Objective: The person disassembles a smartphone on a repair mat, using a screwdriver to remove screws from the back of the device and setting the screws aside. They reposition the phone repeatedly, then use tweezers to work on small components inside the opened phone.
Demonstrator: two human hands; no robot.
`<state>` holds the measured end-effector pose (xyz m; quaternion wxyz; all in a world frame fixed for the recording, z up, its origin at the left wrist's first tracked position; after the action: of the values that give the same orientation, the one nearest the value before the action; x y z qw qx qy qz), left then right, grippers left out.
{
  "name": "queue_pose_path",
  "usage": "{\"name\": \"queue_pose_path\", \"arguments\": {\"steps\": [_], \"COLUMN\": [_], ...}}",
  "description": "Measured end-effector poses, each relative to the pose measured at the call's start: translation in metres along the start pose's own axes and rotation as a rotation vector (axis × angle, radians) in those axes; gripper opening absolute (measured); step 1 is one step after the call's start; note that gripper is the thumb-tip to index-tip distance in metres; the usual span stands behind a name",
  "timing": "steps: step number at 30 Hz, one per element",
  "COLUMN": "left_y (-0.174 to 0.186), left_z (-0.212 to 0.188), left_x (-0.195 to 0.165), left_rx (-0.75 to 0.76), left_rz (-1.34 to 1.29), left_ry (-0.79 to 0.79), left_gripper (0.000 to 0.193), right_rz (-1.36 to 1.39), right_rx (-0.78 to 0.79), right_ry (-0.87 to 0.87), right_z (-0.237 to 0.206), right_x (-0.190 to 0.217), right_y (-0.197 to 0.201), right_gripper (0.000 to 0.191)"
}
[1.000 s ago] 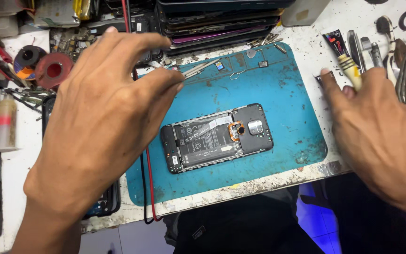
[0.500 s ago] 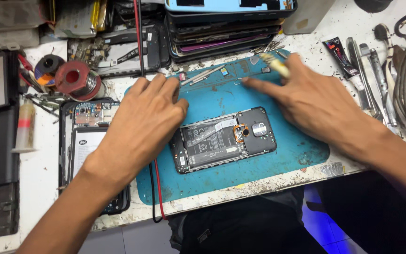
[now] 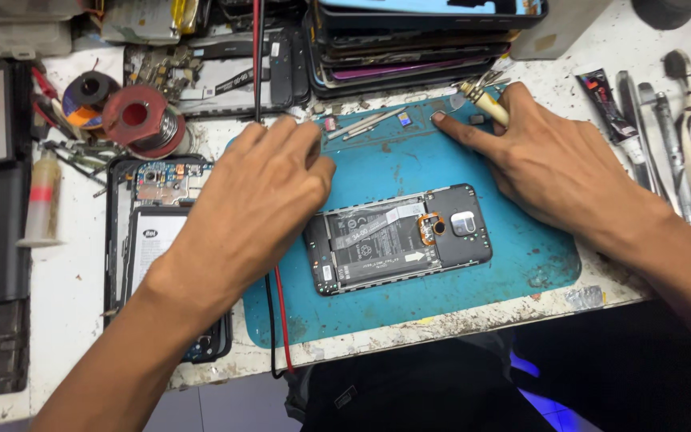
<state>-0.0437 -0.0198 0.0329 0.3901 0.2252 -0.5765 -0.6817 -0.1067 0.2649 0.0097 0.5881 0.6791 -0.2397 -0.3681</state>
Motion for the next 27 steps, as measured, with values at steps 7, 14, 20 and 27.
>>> {"name": "queue_pose_path", "arguments": {"steps": [7, 14, 20, 27], "left_y": [0.008, 0.014, 0.010, -0.005], "left_z": [-0.001, 0.000, 0.001, 0.001], "left_x": [0.004, -0.006, -0.036, -0.063], "left_rx": [-0.094, -0.157, -0.034, 0.119], "left_rz": [-0.100, -0.238, -0.351, -0.475], "left_ry": [0.056, 0.002, -0.221, -0.275], "left_gripper": [0.017, 0.023, 0.030, 0.059], "right_rz": [0.151, 0.820, 1.015, 1.084], "right_rx": [-0.218, -0.501, -0.451, -0.439], "right_ry": [-0.001, 0.123, 0.144, 0.240], "right_z": [-0.002, -0.045, -0.065, -0.063], "right_x": [-0.002, -0.029, -0.029, -0.008], "right_y": [0.011, 0.016, 0.002, -0.001], "right_gripper": [0.049, 0.043, 0.073, 0.084]}}
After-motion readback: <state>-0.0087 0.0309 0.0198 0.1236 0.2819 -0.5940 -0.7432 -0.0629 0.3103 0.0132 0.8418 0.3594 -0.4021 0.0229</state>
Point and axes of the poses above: each hand's wrist, its own z-axis towards the middle knuckle, its own y-axis out of the back of the hand, x = y × z, the point moved 1 cm from there along z, towards the middle knuckle, and after that the axes turned 2 degrees about -z, right-handed, at the moved point
